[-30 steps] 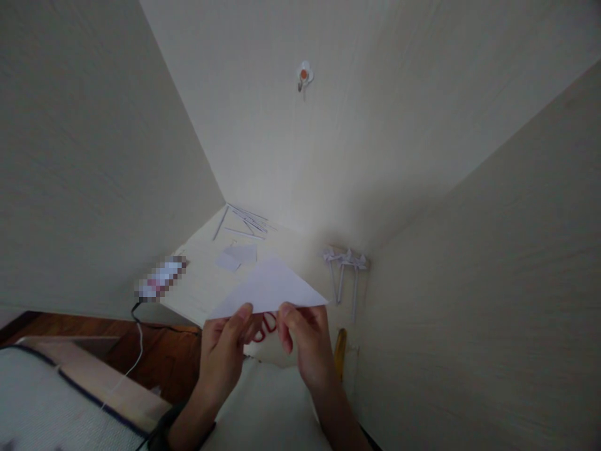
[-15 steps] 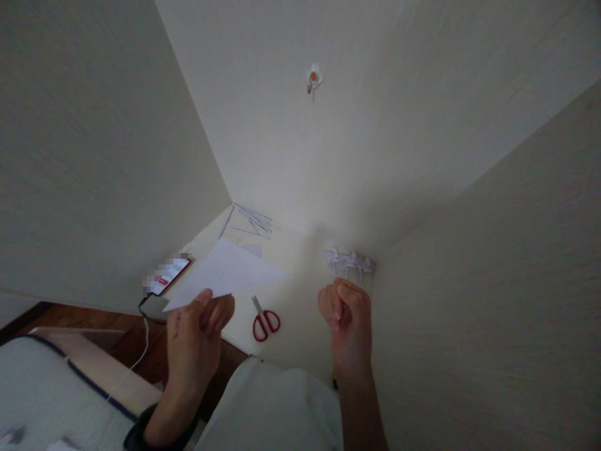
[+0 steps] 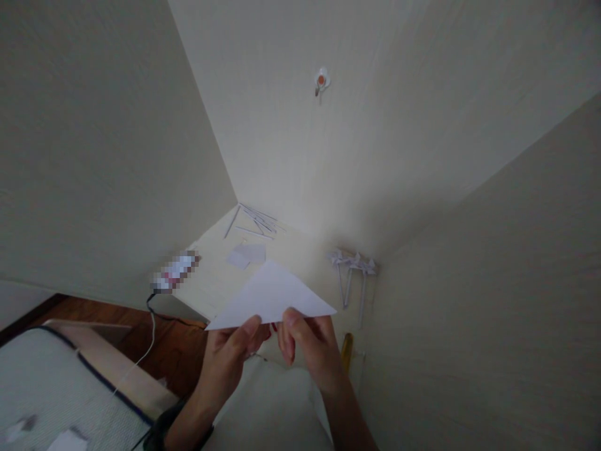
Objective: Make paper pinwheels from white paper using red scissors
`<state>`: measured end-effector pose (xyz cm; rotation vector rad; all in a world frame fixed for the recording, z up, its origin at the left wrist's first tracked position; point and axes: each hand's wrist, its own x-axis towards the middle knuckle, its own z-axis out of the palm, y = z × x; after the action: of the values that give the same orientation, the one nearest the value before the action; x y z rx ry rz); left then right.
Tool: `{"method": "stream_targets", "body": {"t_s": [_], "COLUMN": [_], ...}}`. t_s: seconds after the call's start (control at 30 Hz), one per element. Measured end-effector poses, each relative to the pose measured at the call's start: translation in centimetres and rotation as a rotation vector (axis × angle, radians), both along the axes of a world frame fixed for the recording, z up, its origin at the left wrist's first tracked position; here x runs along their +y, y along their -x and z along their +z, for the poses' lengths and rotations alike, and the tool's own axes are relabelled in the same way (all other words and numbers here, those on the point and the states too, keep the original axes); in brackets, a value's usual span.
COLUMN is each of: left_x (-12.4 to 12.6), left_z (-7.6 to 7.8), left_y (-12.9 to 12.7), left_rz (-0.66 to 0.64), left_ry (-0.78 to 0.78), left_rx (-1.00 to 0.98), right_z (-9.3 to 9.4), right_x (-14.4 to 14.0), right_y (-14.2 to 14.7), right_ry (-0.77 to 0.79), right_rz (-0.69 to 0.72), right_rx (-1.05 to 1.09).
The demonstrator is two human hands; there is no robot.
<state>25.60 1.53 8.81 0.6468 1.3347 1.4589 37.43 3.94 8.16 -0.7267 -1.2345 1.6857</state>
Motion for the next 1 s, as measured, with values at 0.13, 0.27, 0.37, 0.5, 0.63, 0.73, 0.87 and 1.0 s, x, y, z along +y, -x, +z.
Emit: {"method": "stream_targets", "body": {"t_s": [0.13,0.27,0.37,0.5,0.63,0.73,0.87,1.0], "left_x": [-0.7,-1.0,-0.7,-0.4,-0.3,-0.2,-0.2,-0.4], "left_z": [-1.8,-2.5,-1.9,-0.9,-0.9,-1.0,-0.7,-0.6], "left_y": [0.8,1.4,1.3,0.7,0.4,0.3,0.4,0.7], "left_rz": [0.003,-0.052,-0.042,-0.022,-0.016,-0.037,-0.086,-0.114], "left_ry": [0.025,0.025,0.023,0.03,0.038,0.033,0.008,0.002], "left_rx": [0.096,0.131,0.148,0.162,0.152,0.127,0.083,0.093], "right_z": [0.2,0.7,1.0,1.2,1.2,0.9,0.4,0.2], "right_x": [-0.3,-0.4,-0.2,0.0,0.1,0.0,0.1,0.1], "right_y": [0.5,0.9,0.9,0.5,0.3,0.3,0.5,0.8], "right_ry": [-0.028,-0.06,-0.031,-0.019,-0.017,0.002,0.059,0.072], "right_rz": [0.001,-0.009,-0.005,0.04,0.059,0.064,0.053,0.036], "right_rx": [-0.085,-0.166,-0.166,-0.133,-0.127,-0.043,0.15,0.187]}}
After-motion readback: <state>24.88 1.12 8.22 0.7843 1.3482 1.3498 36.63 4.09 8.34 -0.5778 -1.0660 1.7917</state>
